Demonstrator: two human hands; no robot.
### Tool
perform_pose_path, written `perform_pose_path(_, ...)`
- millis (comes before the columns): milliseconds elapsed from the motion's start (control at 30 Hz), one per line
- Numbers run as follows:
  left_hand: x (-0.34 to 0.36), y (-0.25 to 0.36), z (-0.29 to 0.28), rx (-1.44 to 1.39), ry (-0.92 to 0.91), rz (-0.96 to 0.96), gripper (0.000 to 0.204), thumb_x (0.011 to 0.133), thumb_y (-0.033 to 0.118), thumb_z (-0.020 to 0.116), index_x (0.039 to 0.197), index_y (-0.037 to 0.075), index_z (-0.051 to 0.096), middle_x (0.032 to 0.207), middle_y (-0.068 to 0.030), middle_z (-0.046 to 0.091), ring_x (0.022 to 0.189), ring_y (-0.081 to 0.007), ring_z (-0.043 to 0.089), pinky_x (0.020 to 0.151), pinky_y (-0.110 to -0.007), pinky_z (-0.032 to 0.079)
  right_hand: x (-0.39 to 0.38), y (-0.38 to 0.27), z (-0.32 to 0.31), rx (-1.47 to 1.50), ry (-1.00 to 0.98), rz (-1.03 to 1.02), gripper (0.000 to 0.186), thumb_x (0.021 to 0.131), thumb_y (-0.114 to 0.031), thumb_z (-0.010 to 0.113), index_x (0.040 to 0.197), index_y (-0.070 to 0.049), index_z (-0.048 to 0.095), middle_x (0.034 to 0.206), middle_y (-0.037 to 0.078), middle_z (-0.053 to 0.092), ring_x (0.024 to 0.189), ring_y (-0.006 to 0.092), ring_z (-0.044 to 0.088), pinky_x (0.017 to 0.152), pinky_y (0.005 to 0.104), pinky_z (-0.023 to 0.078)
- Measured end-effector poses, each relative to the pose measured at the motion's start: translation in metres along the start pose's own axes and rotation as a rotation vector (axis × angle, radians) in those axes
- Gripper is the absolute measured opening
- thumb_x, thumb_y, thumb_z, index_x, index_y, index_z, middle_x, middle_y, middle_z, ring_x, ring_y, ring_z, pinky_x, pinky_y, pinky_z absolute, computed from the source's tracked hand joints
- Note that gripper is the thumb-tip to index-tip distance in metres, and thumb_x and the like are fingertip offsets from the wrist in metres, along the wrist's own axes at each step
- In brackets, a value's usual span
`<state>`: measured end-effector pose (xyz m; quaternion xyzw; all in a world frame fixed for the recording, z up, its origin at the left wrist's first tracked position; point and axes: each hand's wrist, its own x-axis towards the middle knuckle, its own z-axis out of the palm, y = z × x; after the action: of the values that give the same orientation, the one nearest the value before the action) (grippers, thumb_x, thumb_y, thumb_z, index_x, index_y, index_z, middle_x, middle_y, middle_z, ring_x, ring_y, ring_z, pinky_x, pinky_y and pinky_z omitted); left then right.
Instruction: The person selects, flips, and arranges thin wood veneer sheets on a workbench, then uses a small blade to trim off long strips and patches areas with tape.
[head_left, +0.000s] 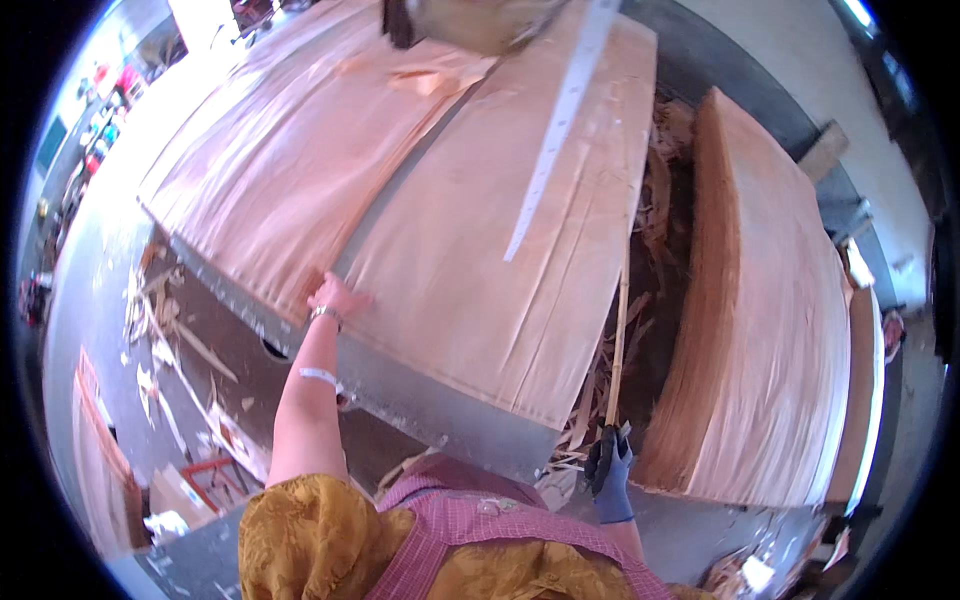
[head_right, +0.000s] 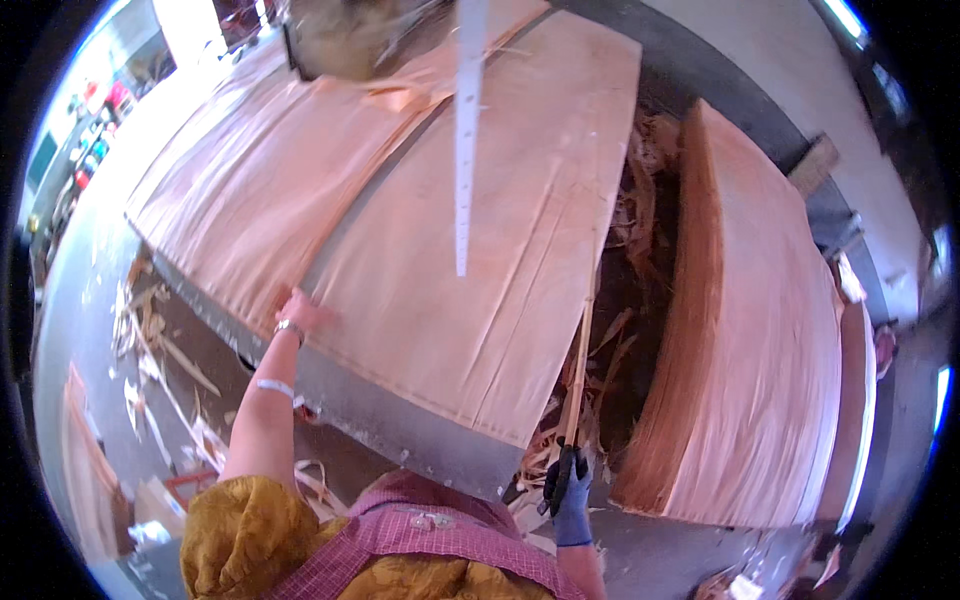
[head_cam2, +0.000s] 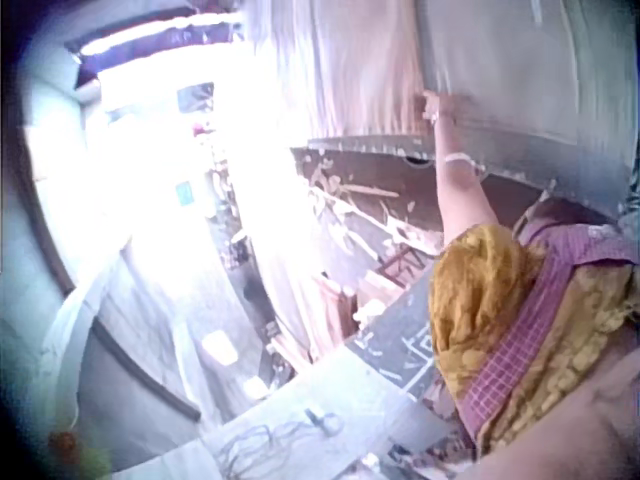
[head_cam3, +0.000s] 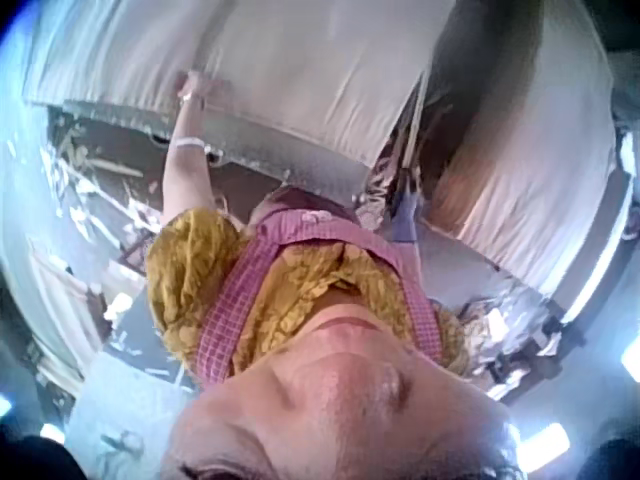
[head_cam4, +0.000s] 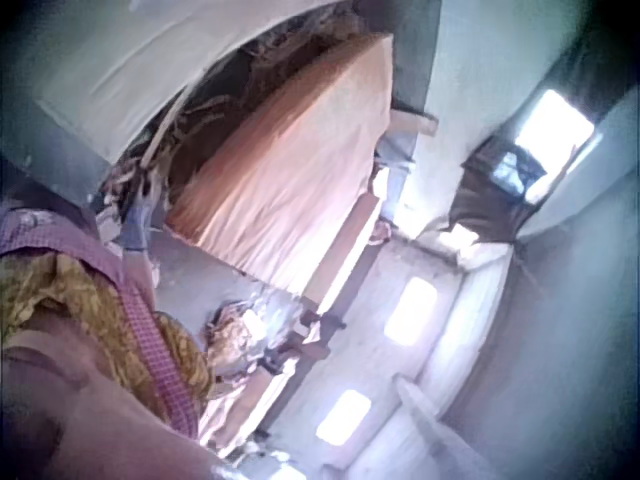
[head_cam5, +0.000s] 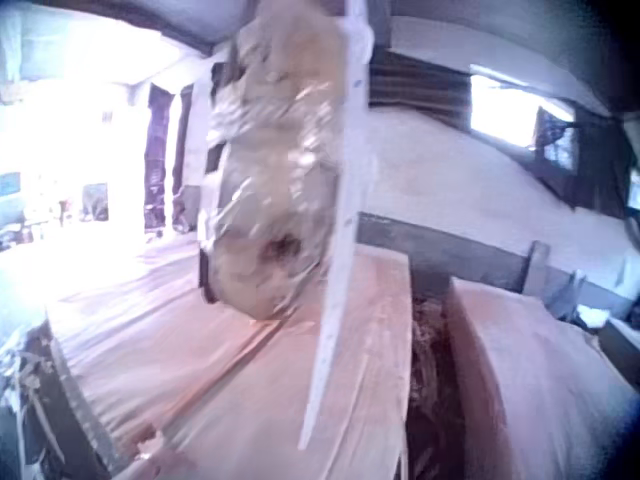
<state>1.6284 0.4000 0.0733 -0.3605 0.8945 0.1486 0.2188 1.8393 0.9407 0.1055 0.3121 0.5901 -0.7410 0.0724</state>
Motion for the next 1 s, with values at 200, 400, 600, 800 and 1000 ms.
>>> perform_pose_path(200, 0.004, -0.002, 0.005, 0.0, -0.083, 0.111, 0.067, 0.065, 0.049, 0.078, 0.119, 0.011, 0.065, 0.129, -0.0135, 0.06, 0.121, -0.0308, 0.055, 0.104, -0.047, 0.039, -0.03, 0.07, 0.002, -0.111, 0.125, -0.06, 0.015, 0.098, -0.024, 0.057, 0.09, -0.01, 0.06, 0.061, -0.001, 0.052, 0.049, 0.007, 0.048, 0.042, 0.0242, 0.038)
perform_pose_path(400, -0.066, 0.084, -0.022, -0.013, -0.003, 0.512, 0.038, 0.07, 0.039, 0.071, 0.093, 0.008, 0.071, 0.121, -0.0152, 0.062, 0.115, -0.0318, 0.056, 0.092, -0.044, 0.047, -0.031, 0.13, 0.013, -0.222, 0.035, -0.172, 0.021, 0.099, -0.023, 0.054, 0.112, -0.006, 0.053, 0.068, 0.005, 0.059, 0.052, 0.0124, 0.053, 0.048, 0.029, 0.043)
perform_pose_path(600, -0.198, 0.262, 0.012, -0.213, 0.324, 1.22, 0.021, 0.067, 0.027, 0.065, 0.072, 0.007, 0.061, 0.09, -0.0133, 0.062, 0.09, -0.0335, 0.06, 0.078, -0.049, 0.048, -0.005, 0.138, 0.029, -0.759, 0.131, -0.37, 0.027, 0.097, -0.024, 0.054, 0.115, -0.004, 0.05, 0.088, 0.024, 0.066, 0.079, 0.046, 0.063, 0.068, 0.0505, 0.05)
perform_pose_path(800, -0.272, 0.391, 0.134, 0.061, 0.099, 1.356, 0.027, 0.067, 0.025, 0.064, 0.089, 0.009, 0.066, 0.113, -0.0136, 0.057, 0.108, -0.0332, 0.053, 0.093, -0.046, 0.044, -0.004, 0.12, 0.033, -0.886, 0.097, -0.171, 0.041, 0.096, -0.038, 0.049, 0.122, -0.005, 0.048, 0.101, 0.026, 0.066, 0.091, 0.0446, 0.064, 0.079, 0.0532, 0.051)
perform_pose_path(1000, -0.311, 0.437, 0.232, 0.155, -0.1, 1.462, 0.032, 0.07, 0.03, 0.065, 0.096, 0.011, 0.068, 0.124, -0.0123, 0.053, 0.116, -0.0336, 0.05, 0.097, -0.049, 0.042, -0.014, 0.095, 0.034, -0.875, 0.007, -0.067, 0.055, 0.095, -0.043, 0.047, 0.133, -0.004, 0.043, 0.1, 0.026, 0.067, 0.09, 0.0446, 0.065, 0.08, 0.0531, 0.051)
